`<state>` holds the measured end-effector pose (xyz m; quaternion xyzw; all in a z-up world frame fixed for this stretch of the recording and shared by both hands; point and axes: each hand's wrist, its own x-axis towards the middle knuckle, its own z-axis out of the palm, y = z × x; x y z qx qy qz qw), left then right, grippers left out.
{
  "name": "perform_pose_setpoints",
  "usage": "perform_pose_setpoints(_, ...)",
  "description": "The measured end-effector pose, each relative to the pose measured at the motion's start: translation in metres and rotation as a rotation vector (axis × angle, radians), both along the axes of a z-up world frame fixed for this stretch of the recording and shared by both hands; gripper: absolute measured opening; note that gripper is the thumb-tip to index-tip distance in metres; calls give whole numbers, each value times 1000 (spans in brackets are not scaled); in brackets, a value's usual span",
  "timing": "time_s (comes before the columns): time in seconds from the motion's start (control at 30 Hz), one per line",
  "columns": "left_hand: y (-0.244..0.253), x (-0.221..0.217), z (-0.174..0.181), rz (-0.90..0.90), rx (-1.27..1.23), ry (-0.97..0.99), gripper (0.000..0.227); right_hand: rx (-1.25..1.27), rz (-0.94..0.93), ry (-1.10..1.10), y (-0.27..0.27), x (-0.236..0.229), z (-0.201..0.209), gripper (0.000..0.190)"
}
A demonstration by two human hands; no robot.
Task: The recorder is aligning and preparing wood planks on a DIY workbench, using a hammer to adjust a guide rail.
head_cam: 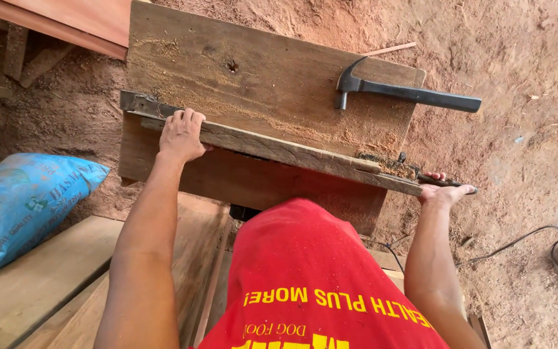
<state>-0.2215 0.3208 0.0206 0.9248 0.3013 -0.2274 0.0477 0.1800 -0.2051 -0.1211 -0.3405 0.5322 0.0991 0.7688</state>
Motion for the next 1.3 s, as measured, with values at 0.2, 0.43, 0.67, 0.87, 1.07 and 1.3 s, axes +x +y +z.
perform_pose_setpoints(0.2, 2, 5, 8, 28, -30, 48, 74, -461, 171, 18, -38, -6, -24, 81)
perform_pose_setpoints(0.43, 17, -35, 5, -71, 65, -254, 105, -1617, 1364, -1251, 26, -92, 81, 84)
perform_pose_setpoints(0.67, 30, -63, -28, -150, 134, -229, 97, -1560, 2188, -1481, 135, -139, 103, 108)
perform_pose_setpoints(0.87, 34, -60, -21, -135, 63, -390, 99, -1499, 2316, -1232, 143, -141, 95, 87)
perform_pose_setpoints(1.07, 39, -59, -22, -109, 77, -422, 90, -1459, 2348, -1370, 170, -126, 114, 76)
perform_pose_setpoints(1.3, 40, -63, -24, -156, 79, -444, 95, -1291, 2291, -1464, 167, -118, 108, 66)
